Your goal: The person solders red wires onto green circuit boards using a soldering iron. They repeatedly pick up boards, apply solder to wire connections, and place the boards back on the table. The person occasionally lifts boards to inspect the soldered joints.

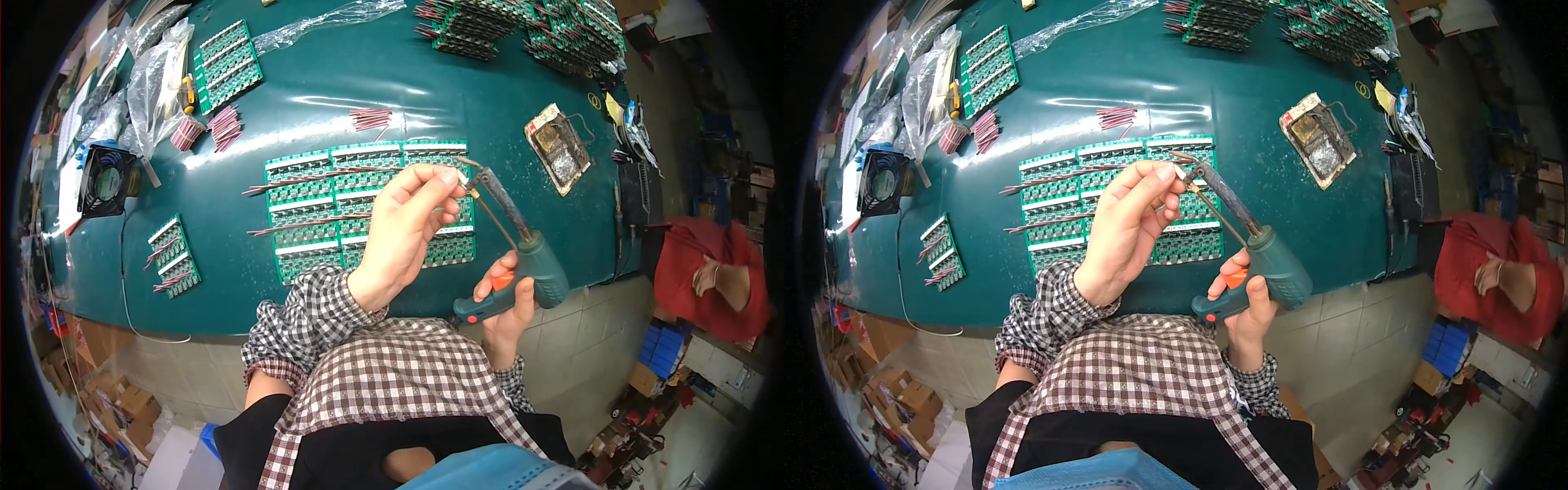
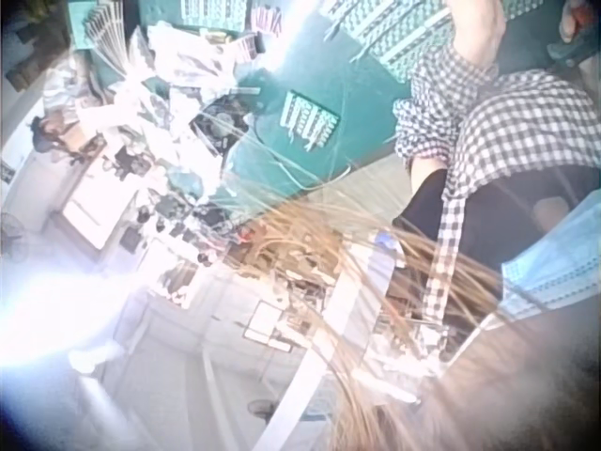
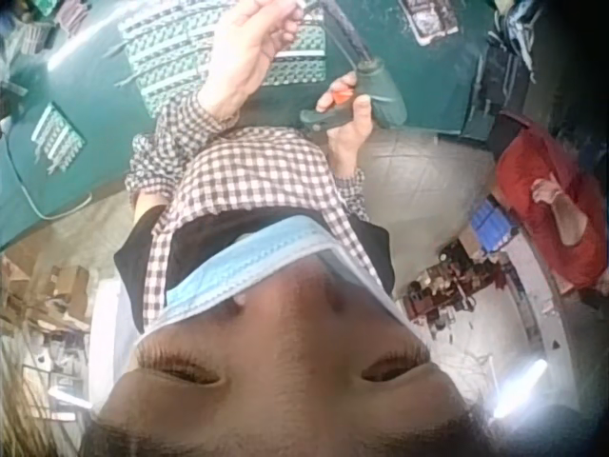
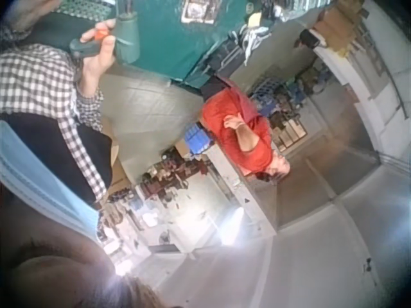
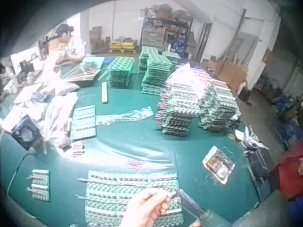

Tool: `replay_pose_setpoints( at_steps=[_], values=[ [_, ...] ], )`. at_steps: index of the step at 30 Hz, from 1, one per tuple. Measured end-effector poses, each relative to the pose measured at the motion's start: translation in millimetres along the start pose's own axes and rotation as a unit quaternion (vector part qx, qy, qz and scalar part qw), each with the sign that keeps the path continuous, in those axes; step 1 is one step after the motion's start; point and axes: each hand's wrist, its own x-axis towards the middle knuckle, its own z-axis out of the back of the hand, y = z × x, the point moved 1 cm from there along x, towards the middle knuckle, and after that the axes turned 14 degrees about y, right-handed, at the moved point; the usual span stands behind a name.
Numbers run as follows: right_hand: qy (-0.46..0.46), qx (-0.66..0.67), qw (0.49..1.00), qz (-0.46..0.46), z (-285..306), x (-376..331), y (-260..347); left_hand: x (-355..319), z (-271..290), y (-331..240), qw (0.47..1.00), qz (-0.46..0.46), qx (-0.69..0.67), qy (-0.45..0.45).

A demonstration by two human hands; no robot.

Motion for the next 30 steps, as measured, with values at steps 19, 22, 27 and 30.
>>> replay_pose_setpoints(
  at_steps=[19,22,27,30],
  values=[
    [-0.097,-0.167,0.969,0.154,37.9,14.1,191.3,-29.8,9.1,-22.1,0.964,0.003,0.267,0.007],
    [-0.097,-0.235,0.945,0.207,35.1,-1.8,261.5,-32.7,14.7,-15.0,0.960,-0.006,0.281,0.016],
    [-0.166,-0.386,0.875,0.240,8.4,-21.1,366.2,-34.0,29.3,-14.2,0.960,0.022,0.275,0.051],
    [-0.220,-0.463,0.815,0.268,10.1,-46.1,461.3,-35.6,36.3,-19.8,0.953,-0.012,0.299,0.048]
  ],
)
